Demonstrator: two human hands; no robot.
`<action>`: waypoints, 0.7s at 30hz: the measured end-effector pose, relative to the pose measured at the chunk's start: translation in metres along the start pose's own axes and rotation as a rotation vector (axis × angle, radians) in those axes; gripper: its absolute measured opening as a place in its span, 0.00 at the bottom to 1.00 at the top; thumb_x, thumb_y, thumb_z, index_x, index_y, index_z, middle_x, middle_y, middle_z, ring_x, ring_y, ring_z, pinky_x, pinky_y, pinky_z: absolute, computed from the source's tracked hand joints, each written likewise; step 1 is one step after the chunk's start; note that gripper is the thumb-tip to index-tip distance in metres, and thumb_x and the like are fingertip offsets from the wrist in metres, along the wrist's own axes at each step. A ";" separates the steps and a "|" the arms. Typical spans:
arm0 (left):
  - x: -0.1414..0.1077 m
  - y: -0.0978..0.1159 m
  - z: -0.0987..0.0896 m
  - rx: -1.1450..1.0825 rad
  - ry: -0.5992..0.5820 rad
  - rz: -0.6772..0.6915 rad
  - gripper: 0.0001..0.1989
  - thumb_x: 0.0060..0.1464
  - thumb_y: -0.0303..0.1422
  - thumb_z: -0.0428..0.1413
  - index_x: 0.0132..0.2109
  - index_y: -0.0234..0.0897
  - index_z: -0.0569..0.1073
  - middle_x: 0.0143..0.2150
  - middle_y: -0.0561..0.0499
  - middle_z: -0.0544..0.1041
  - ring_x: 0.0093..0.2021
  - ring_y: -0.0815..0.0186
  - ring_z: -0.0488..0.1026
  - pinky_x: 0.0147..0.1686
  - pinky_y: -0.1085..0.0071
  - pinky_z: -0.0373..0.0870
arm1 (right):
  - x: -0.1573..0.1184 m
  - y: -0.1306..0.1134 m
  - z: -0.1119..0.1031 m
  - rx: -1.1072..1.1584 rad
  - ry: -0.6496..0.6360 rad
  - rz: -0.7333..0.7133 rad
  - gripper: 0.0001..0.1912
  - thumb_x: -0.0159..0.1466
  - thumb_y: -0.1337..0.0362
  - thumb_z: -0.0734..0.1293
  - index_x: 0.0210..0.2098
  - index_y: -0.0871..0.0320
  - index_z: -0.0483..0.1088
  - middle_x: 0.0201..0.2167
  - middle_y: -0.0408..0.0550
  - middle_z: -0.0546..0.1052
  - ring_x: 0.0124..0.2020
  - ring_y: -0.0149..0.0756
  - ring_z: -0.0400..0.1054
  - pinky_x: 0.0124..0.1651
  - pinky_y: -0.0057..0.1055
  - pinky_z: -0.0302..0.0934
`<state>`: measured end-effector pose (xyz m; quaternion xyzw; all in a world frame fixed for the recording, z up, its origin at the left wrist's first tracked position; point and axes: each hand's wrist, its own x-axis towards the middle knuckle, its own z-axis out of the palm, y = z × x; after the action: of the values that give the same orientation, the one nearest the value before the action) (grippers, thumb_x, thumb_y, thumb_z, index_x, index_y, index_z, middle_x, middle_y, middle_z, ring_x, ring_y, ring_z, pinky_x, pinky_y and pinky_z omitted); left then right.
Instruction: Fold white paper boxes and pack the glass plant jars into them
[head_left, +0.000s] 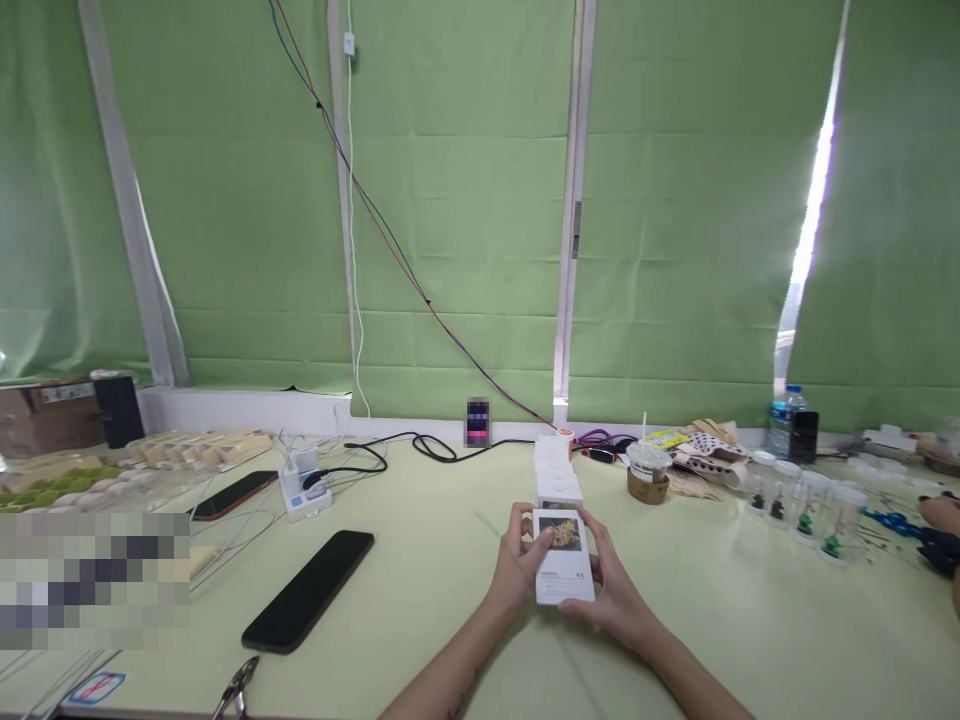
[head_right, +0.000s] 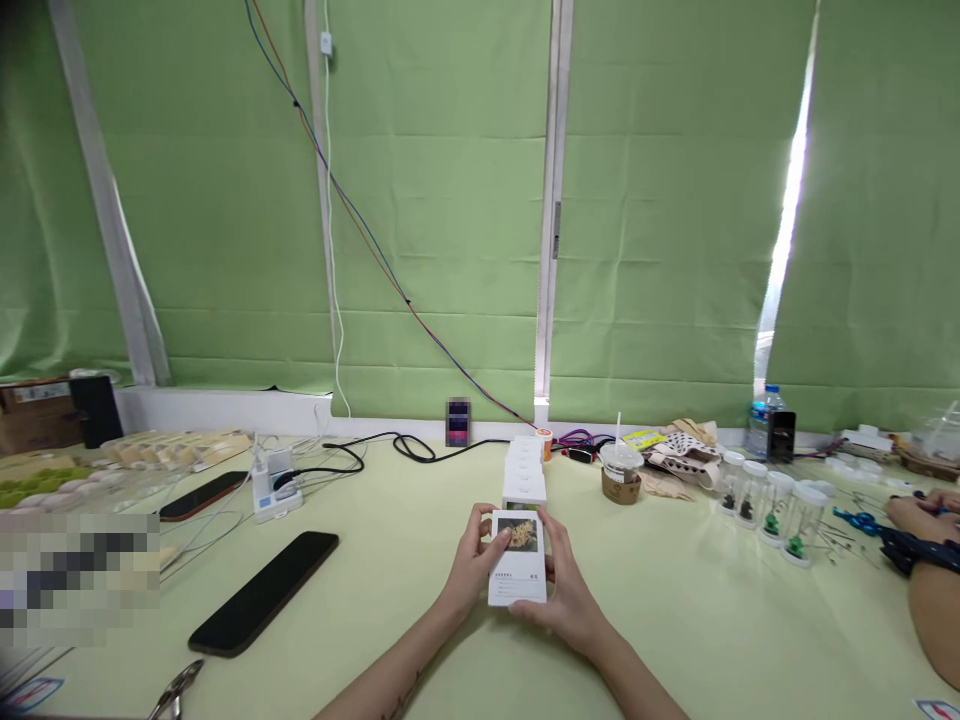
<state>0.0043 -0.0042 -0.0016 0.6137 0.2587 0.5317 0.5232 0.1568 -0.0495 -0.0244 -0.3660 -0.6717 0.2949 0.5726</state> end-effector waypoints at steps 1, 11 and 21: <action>0.000 0.000 0.000 0.002 -0.008 0.000 0.20 0.51 0.46 0.57 0.45 0.42 0.59 0.38 0.51 0.75 0.28 0.64 0.77 0.24 0.71 0.72 | -0.001 0.000 0.000 0.019 -0.022 0.025 0.51 0.47 0.60 0.73 0.63 0.48 0.42 0.60 0.59 0.55 0.43 0.45 0.71 0.38 0.43 0.70; -0.003 -0.004 -0.003 0.316 -0.044 0.249 0.22 0.53 0.41 0.56 0.52 0.42 0.60 0.44 0.48 0.73 0.46 0.59 0.71 0.43 0.64 0.67 | 0.001 0.028 -0.011 -0.289 0.137 -0.118 0.34 0.60 0.64 0.64 0.60 0.49 0.42 0.57 0.55 0.59 0.54 0.43 0.63 0.53 0.45 0.62; 0.011 -0.032 -0.007 0.029 0.030 -0.066 0.40 0.51 0.47 0.58 0.65 0.41 0.50 0.69 0.43 0.47 0.68 0.53 0.42 0.63 0.59 0.45 | 0.007 0.056 -0.007 -0.536 0.137 0.107 0.51 0.55 0.62 0.66 0.66 0.58 0.27 0.67 0.60 0.41 0.67 0.49 0.34 0.65 0.49 0.41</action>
<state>0.0086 0.0185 -0.0276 0.6046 0.2944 0.5192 0.5275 0.1721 -0.0130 -0.0648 -0.5583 -0.6652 0.1111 0.4831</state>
